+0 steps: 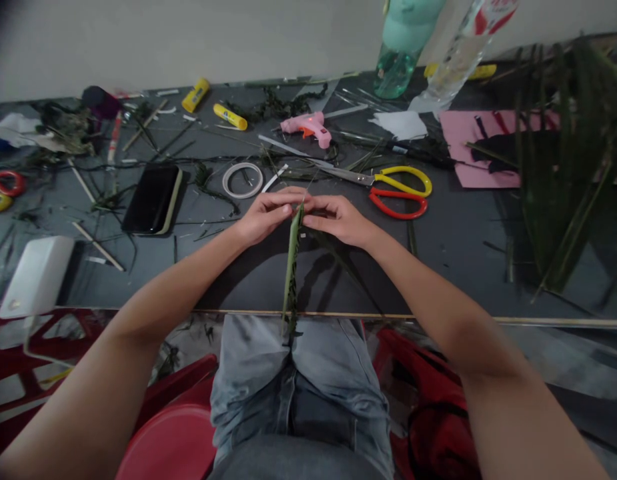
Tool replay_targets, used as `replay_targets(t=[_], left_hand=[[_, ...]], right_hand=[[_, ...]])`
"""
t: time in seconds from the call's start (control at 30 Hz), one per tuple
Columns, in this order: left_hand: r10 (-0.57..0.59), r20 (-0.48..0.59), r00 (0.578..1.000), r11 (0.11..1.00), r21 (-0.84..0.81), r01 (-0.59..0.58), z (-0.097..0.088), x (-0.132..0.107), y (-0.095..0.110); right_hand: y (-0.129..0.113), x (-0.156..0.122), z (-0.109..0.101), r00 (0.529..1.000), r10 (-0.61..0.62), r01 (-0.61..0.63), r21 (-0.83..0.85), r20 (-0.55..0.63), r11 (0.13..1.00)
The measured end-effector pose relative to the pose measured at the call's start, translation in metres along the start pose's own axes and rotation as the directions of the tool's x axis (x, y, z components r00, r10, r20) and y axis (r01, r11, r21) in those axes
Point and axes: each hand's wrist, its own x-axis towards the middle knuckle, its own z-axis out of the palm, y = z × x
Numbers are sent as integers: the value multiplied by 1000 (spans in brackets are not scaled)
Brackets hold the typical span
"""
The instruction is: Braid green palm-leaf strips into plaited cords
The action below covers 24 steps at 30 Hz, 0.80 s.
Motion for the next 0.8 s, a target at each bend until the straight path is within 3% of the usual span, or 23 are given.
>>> replay_targets(t=[0.1,0.2,0.3,0.37,0.53,0.7,0.8], left_hand=[[66,88,994,995,68,-72,-1,0,-2],[53,74,996,994,96,-60,-1,2,-5],[-26,14,1000,998,49,25,3,1,-5],[-129,6,992,992,-9,129,7,0,-3],[-333,57,941,942,-22,335,13,-3,7],[-355,121,927,926,-93,367,17,-3,13],[-358,79,930,926,-95,364,17,-2,17]], right_hand=[[2,0,-1,1000,28,-28,-15,0,999],[3,2,-5,992,25,-23,19,-124,1000],[0,6,-11,960,83,-67,71,-269,995],[-3,10,-15,940,161,-156,40,-301,987],[-10,24,-20,925,267,-289,-44,-271,956],[-25,37,-14,958,163,-199,-139,-235,970],[-35,48,-11,970,93,-135,-182,-224,974]])
